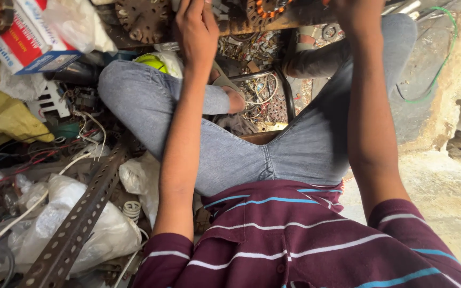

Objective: Repairing or rewiring a ceiling fan motor stator on a workshop floor.

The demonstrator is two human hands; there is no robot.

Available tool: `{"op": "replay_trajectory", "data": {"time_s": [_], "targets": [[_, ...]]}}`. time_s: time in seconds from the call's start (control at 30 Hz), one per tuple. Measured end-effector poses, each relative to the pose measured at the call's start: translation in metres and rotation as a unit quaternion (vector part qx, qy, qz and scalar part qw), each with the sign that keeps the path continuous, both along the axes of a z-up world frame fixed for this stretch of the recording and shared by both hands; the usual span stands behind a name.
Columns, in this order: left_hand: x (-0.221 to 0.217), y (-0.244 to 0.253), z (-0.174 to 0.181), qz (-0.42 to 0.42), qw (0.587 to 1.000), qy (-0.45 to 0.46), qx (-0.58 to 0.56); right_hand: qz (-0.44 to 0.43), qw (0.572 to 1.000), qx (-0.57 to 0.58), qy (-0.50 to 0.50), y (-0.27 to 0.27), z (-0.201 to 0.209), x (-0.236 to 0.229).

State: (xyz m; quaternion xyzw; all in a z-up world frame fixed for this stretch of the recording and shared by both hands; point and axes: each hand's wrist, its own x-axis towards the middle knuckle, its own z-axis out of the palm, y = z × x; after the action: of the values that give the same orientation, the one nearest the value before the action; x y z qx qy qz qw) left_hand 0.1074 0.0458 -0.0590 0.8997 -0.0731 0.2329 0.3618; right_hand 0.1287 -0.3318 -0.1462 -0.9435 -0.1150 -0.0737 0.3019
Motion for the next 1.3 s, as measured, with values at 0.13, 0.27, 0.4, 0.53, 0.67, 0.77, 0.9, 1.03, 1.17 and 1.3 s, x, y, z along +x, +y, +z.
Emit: {"op": "replay_trajectory", "data": {"time_s": [0.13,0.27,0.4,0.53,0.67,0.77,0.9,1.03,1.17,1.3], "targets": [[-0.047,-0.029,0.008,-0.107,0.925,0.189,-0.313,0.100,0.933,0.342,0.051,0.058,0.111,-0.043],[-0.090,-0.049,0.033,-0.265,0.899,0.217,-0.274,0.108,0.916,0.354,0.152,0.099,0.143,-0.089],[-0.106,-0.043,0.049,-0.278,0.906,0.242,-0.207,0.154,0.865,0.412,0.241,0.109,0.140,-0.110],[-0.101,-0.039,0.062,-0.311,0.881,0.313,-0.172,0.161,0.816,0.449,0.326,0.104,0.134,-0.111],[-0.106,-0.037,0.050,-0.319,0.878,0.326,-0.142,0.164,0.799,0.462,0.348,0.110,0.134,-0.108],[-0.108,-0.042,0.030,-0.287,0.883,0.344,-0.140,0.150,0.771,0.477,0.394,0.112,0.129,-0.108],[-0.108,-0.052,0.008,-0.162,0.790,0.291,-0.515,0.106,0.828,0.475,0.280,0.123,0.138,-0.122],[-0.109,-0.058,0.015,-0.107,0.784,0.221,-0.570,0.089,0.887,0.341,0.298,0.143,0.159,-0.140],[-0.115,-0.062,0.021,-0.116,0.799,0.228,-0.543,0.086,0.891,0.310,0.321,0.147,0.156,-0.142],[-0.117,-0.062,0.024,-0.118,0.826,0.211,-0.508,0.098,0.910,0.273,0.297,0.146,0.161,-0.137]]}}
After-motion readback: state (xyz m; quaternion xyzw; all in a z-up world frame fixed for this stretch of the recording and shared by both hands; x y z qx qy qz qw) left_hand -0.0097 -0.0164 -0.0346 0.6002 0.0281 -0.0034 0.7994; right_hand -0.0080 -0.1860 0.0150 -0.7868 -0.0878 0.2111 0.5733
